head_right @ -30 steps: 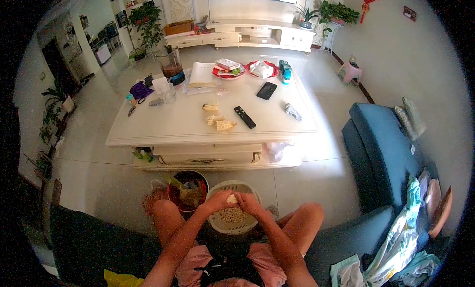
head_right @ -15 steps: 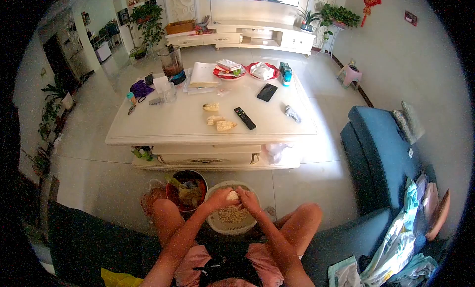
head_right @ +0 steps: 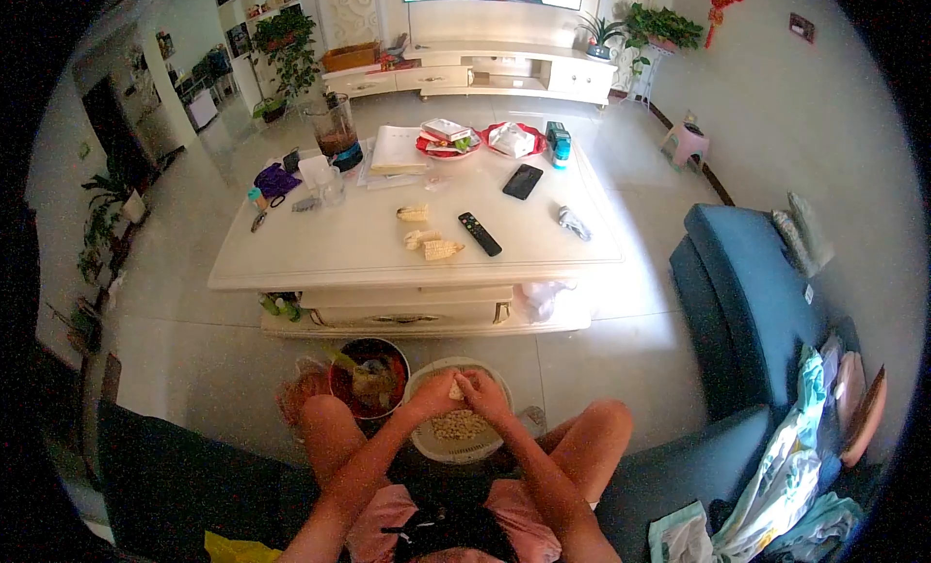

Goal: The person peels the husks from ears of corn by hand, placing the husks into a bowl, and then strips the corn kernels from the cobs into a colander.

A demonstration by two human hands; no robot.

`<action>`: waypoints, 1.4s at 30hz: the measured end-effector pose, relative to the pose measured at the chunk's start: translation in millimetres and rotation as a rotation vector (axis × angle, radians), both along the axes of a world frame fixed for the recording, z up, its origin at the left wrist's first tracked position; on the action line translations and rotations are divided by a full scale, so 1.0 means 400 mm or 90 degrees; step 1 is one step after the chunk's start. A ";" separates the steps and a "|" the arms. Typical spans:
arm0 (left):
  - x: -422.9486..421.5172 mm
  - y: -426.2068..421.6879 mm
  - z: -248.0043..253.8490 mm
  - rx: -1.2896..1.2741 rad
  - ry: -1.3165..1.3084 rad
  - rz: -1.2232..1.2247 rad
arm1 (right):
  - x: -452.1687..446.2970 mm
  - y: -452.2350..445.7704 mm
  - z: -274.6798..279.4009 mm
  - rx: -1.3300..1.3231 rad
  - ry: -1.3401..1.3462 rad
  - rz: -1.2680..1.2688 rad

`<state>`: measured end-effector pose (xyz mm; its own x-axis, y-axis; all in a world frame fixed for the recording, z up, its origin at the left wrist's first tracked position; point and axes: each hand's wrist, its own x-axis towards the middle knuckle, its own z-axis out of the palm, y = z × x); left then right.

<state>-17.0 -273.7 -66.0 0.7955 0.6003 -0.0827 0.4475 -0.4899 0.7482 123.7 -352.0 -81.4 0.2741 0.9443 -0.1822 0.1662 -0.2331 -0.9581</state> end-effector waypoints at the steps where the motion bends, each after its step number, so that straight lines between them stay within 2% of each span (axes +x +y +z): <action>1: -0.001 0.003 -0.001 -0.012 -0.003 0.012 | -0.003 0.002 -0.014 0.000 0.001 -0.001; 3: 0.002 0.006 -0.003 -0.026 -0.006 0.024 | -0.005 0.009 -0.039 0.064 0.014 -0.061; 7: 0.007 0.017 -0.019 -0.029 -0.025 0.021 | -0.004 0.006 0.021 0.056 0.014 -0.071; 9: 0.004 0.021 -0.020 -0.018 -0.038 0.011 | 0.009 0.005 0.020 -0.043 -0.006 -0.039; 12: 0.003 0.027 -0.026 0.013 -0.066 -0.031 | 0.016 0.003 0.005 -0.026 -0.068 -0.023; 16: -0.005 0.014 0.021 0.004 -0.021 -0.058 | 0.017 -0.004 -0.006 -0.023 -0.069 -0.005; 18: -0.006 0.018 0.014 0.017 -0.016 -0.073 | 0.005 -0.013 0.040 -0.014 0.017 -0.006; 21: 0.000 0.024 -0.016 0.019 0.032 -0.070 | 0.039 0.000 -0.021 0.022 0.030 0.011; 23: 0.001 0.016 0.006 0.016 -0.053 -0.024 | 0.041 0.001 -0.033 0.017 0.071 -0.003; 27: -0.001 0.016 0.040 -0.038 -0.038 0.005 | 0.035 0.001 -0.026 -0.026 0.174 -0.011; 30: 0.001 0.017 0.014 -0.008 0.006 -0.003 | 0.036 0.008 -0.048 -0.042 0.125 -0.033; 32: 0.004 0.016 0.010 -0.005 -0.134 -0.015 | 0.036 0.005 -0.035 -0.049 0.114 0.008; 33: 0.003 0.016 0.007 -0.003 -0.133 -0.020 | 0.036 0.004 -0.028 -0.057 0.102 0.053; 35: -0.003 0.015 0.020 -0.156 0.013 0.043 | 0.036 0.006 -0.018 -0.060 0.095 0.059; 39: 0.002 0.029 -0.035 -0.089 0.072 -0.010 | 0.029 0.007 0.002 -0.069 0.107 0.042; 41: 0.003 0.003 -0.008 -0.050 -0.029 0.030 | 0.024 0.006 0.014 -0.052 0.090 0.033; 42: 0.008 0.000 -0.005 -0.045 -0.029 0.026 | 0.022 0.007 0.019 -0.040 0.072 0.028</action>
